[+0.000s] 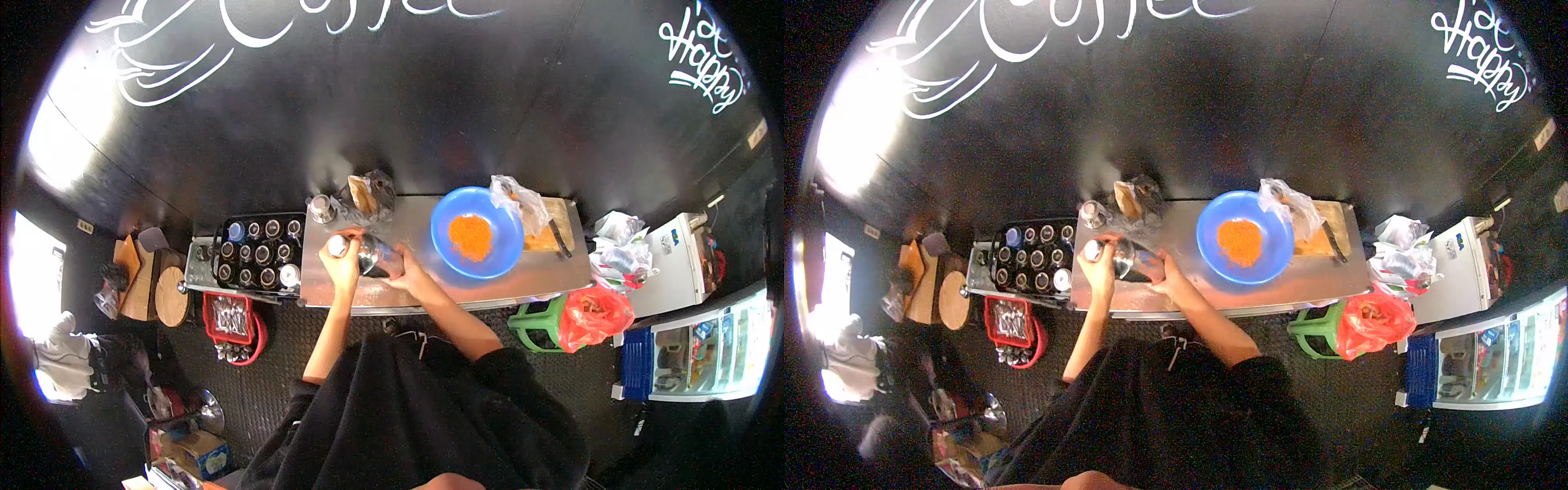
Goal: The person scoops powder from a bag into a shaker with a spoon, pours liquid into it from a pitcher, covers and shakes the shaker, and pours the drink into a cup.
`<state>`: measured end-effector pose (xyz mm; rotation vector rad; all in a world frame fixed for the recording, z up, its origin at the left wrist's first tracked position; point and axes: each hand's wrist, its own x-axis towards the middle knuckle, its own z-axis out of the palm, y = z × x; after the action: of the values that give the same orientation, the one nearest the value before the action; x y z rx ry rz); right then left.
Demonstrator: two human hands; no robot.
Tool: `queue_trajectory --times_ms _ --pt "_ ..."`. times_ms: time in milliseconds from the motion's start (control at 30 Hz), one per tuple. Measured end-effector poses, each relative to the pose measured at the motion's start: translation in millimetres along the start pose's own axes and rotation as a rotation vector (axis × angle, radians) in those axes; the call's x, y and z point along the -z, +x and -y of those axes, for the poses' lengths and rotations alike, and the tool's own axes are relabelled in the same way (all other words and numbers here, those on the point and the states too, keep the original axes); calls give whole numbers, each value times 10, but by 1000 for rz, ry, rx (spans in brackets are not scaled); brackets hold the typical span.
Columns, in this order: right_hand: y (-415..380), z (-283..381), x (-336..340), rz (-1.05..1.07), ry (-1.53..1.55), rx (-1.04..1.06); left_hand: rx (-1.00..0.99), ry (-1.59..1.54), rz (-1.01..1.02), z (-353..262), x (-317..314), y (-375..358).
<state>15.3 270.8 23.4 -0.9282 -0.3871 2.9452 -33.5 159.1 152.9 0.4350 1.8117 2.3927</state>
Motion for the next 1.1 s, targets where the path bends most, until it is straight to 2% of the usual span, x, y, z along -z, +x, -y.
queue_trajectory --times_ms 33,67,133,167,200,233,267,300,333,367,400,467,500,567,633,700,733,767,833,967,1033,1100 --pt "1 12 -16 -74 -74 -80 71 -23 -51 11 13 47" --pt "99 -16 1 -28 10 -100 72 -20 -45 34 35 63" --pt "-41 52 -198 -28 9 -39 -260 155 134 -387 -97 -45" --pt "-89 100 -297 -12 -6 30 -255 156 129 -386 -109 -67" --pt "261 102 -27 89 65 -3 -383 146 164 -393 -125 -74" --pt "419 93 133 92 63 -2 -513 137 199 -398 -125 -81" --pt "500 53 294 55 86 -63 -421 207 175 -100 -57 -55" --pt "511 9 387 20 109 -125 -122 191 106 101 -11 -34" --pt "390 -23 339 -172 -87 -51 -5 139 136 327 104 51" --pt "401 -72 358 -167 -85 -51 113 83 165 451 207 145" --pt "376 -106 350 -204 -75 -106 112 84 163 387 221 182" --pt "329 -118 337 -296 -80 -140 201 252 391 265 240 192" --pt "227 -80 247 -297 -84 -142 202 250 387 278 254 202" --pt "153 -34 195 -222 -78 -182 12 270 634 318 304 211" --pt "239 -34 292 -155 -36 -224 56 238 628 321 337 219" --pt "354 -55 399 -235 -171 -278 27 344 579 349 355 242" --pt "374 -49 456 -187 -158 -304 -29 501 531 362 358 249" --pt "389 -42 511 -191 -161 -306 -26 498 528 375 350 245" --pt "332 24 455 -182 -323 -198 -6 540 462 425 330 262" --pt "287 221 455 -214 -437 -156 -95 681 326 524 253 248" --pt "332 322 559 -219 -860 101 -28 656 324 566 206 294" --pt "366 374 589 -278 -857 161 -47 681 326 676 197 307"
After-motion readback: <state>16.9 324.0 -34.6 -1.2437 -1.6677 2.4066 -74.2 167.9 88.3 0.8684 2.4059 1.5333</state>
